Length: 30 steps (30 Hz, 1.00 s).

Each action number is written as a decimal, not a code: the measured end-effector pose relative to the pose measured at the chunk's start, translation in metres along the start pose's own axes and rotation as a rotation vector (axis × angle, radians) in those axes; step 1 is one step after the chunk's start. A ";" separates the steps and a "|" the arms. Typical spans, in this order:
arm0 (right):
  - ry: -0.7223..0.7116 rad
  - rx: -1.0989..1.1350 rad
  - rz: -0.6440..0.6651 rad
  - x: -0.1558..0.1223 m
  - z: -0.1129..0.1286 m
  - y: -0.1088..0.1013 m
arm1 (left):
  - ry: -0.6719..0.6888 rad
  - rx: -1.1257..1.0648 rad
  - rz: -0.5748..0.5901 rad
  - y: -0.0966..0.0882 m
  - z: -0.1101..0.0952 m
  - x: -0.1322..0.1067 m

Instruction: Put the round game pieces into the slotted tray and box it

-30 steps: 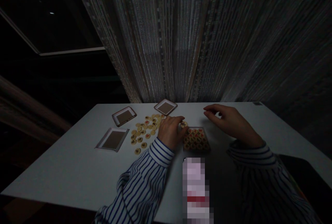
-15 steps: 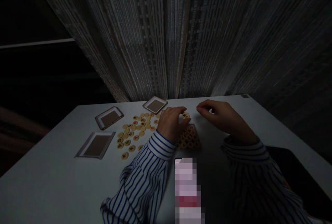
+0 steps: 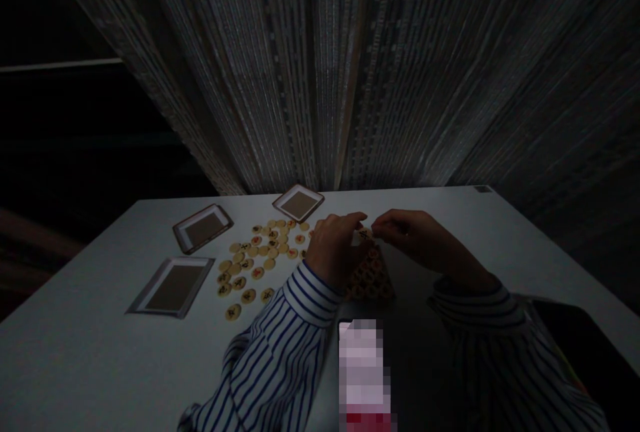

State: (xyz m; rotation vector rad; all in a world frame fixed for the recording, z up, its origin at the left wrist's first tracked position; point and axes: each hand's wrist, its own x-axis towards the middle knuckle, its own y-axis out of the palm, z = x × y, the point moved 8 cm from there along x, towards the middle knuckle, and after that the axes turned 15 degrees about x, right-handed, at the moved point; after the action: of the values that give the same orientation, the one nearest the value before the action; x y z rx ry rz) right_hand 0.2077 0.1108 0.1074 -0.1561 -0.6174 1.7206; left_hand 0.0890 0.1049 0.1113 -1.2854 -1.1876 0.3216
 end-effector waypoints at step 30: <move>0.120 0.248 -0.040 0.002 -0.010 0.001 | -0.065 -0.270 -0.002 0.004 0.016 -0.001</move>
State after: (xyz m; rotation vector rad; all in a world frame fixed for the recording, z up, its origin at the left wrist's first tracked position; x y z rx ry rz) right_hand 0.2105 0.1160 0.0993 -0.0709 -0.3134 1.7195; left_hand 0.0773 0.1143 0.1049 -1.5163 -1.3203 0.2072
